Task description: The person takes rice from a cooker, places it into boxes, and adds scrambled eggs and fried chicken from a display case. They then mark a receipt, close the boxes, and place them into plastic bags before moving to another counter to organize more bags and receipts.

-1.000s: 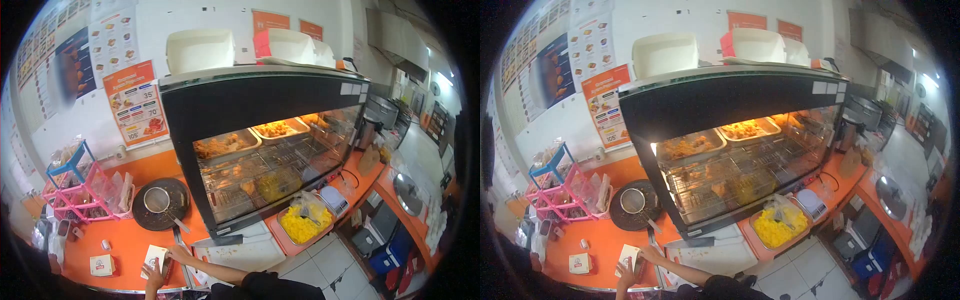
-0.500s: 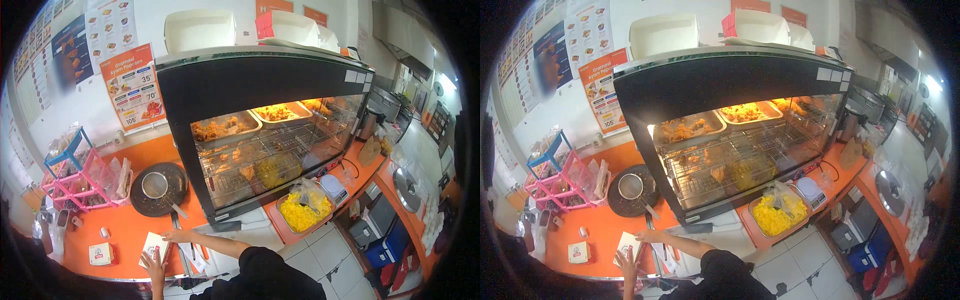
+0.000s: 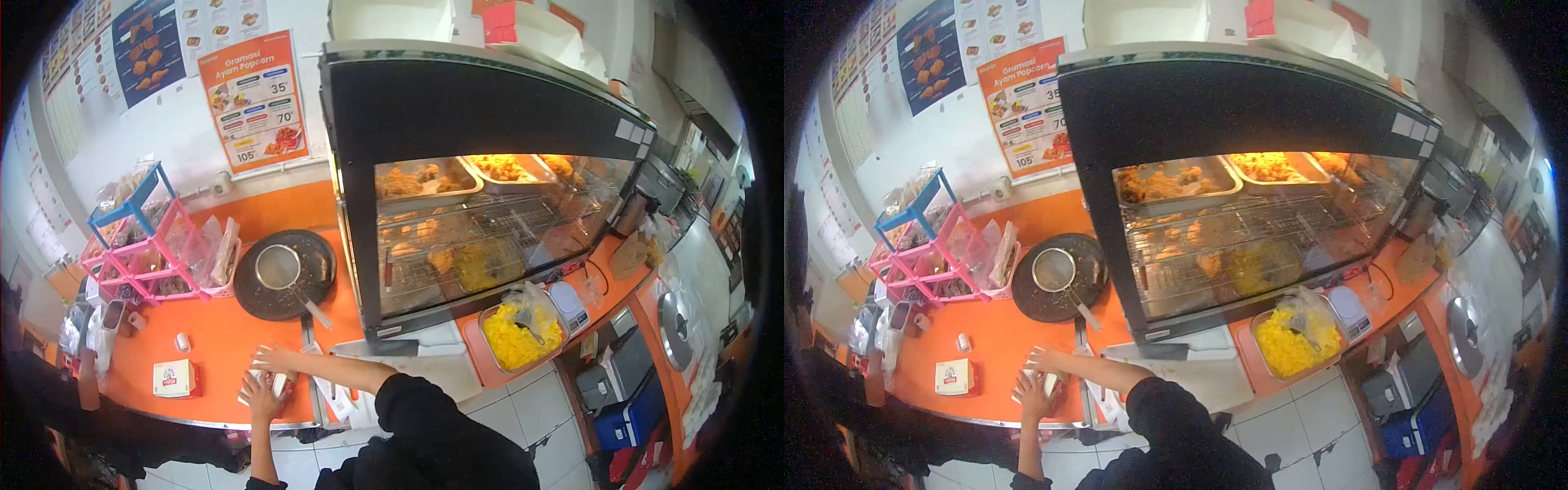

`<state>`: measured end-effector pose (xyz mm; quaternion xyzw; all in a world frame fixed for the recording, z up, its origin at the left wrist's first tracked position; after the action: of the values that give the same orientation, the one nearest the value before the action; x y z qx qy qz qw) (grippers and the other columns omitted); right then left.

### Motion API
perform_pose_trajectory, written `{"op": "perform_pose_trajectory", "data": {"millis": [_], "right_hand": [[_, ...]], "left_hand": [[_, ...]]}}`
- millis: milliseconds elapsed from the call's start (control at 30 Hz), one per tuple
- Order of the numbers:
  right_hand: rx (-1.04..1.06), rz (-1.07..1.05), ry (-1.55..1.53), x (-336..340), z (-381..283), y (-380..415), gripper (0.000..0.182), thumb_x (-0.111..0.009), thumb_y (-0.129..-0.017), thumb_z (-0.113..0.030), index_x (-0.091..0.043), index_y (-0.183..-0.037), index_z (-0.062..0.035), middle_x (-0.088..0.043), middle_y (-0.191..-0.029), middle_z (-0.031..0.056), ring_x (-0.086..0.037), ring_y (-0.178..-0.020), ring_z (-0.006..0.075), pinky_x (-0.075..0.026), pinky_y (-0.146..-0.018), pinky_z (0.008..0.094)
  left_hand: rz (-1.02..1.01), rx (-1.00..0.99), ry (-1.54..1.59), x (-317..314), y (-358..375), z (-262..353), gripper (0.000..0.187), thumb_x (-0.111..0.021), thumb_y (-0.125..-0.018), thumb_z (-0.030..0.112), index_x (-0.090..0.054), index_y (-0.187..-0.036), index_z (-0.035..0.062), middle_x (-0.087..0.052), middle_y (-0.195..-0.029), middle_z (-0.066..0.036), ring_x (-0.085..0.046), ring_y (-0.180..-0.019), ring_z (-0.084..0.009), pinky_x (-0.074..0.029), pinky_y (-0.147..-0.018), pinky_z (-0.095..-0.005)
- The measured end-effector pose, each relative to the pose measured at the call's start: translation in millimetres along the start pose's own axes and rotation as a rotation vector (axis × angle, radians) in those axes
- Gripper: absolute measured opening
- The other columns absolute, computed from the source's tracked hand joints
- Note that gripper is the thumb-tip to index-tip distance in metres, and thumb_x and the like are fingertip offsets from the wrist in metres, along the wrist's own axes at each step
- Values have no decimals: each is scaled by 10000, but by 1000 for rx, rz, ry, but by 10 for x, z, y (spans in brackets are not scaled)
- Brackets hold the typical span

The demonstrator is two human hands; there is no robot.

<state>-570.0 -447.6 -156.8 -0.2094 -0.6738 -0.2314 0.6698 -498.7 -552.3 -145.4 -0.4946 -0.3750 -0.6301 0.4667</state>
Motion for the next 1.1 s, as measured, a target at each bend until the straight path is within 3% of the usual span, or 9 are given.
{"op": "perform_pose_trajectory", "data": {"millis": [67,167,200,333,500,567,700,1033,1100], "right_hand": [[29,28,-38,-83,4,-54,1367,-852,-286,-305,-107,-1425,-184,-234,-1436,150,-184,-1323,413,-275,-1017,562],[19,48,-112,-94,-25,17,1347,-840,-305,-275,-101,-1426,-162,-221,-1436,169,-165,-1330,410,-253,-1036,554],[24,48,-125,-111,-1,22,1336,-839,-318,-276,-101,-1425,-156,-211,-1437,179,-152,-1336,407,-242,-1040,556],[46,80,-192,-111,-11,67,1307,-848,-352,-297,-113,-1423,-151,-201,-1435,200,-131,-1340,413,-238,-1028,583],[43,-33,-225,381,-127,113,1220,-840,-354,-379,-243,-1394,-155,-283,-1384,213,-250,-1287,414,-268,-983,596],[55,39,-233,104,-75,1,1241,-829,-368,-465,-218,-1402,-149,-309,-1378,201,-240,-1298,406,-253,-1027,543],[80,175,-304,15,-34,38,1129,-806,-420,-407,-278,-1379,-131,-344,-1311,248,-322,-1227,406,-284,-993,547],[39,-12,-182,365,-123,128,1105,-796,-510,-392,-208,-1403,-115,-329,-1321,239,-293,-1245,397,-283,-1007,522],[-135,218,-471,529,-218,408,1028,-787,-548,-374,-246,-1372,-81,-327,-1316,247,-332,-1223,382,-304,-1000,486]], "left_hand": [[-11,-27,-11,72,44,55,851,-583,-685,635,-346,-1304,102,-116,-1395,-335,-105,-1272,-544,-96,-941,-721],[59,-107,-46,16,45,-44,809,-657,-658,561,-378,-1286,134,-165,-1375,-314,-188,-1237,-507,-123,-958,-687],[141,-183,-35,124,67,34,725,-641,-679,537,-433,-1246,136,-220,-1336,-306,-228,-1203,-479,-163,-959,-644],[193,-201,-78,155,38,40,717,-639,-668,545,-464,-1221,123,-253,-1314,-302,-245,-1194,-472,-199,-964,-591],[124,-77,-74,56,44,-62,943,-636,-616,643,-330,-1312,85,-262,-1319,-307,-259,-1209,-471,-212,-929,-644],[193,6,-136,106,99,-16,983,-612,-621,686,-297,-1325,76,-289,-1296,-313,-255,-1226,-459,-233,-860,-697],[220,36,-46,212,125,37,967,-604,-605,694,-332,-1296,75,-328,-1240,-259,-316,-1180,-412,-206,-903,-663],[296,-68,-40,231,111,-48,930,-635,-581,677,-378,-1259,94,-335,-1216,-241,-335,-1161,-395,-221,-884,-663],[328,-53,86,356,332,2,869,-710,-596,553,-379,-1252,88,-341,-1218,-231,-317,-1176,-396,-238,-926,-612]]}}
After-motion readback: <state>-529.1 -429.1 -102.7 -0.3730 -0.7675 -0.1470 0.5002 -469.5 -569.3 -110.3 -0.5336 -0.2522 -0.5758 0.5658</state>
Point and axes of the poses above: each hand's wrist, its own y-axis away from the middle knuckle, its own x-axis out of the back of the hand, z = x × y, the point moved 5 cm from there along -y, towards the middle knuckle
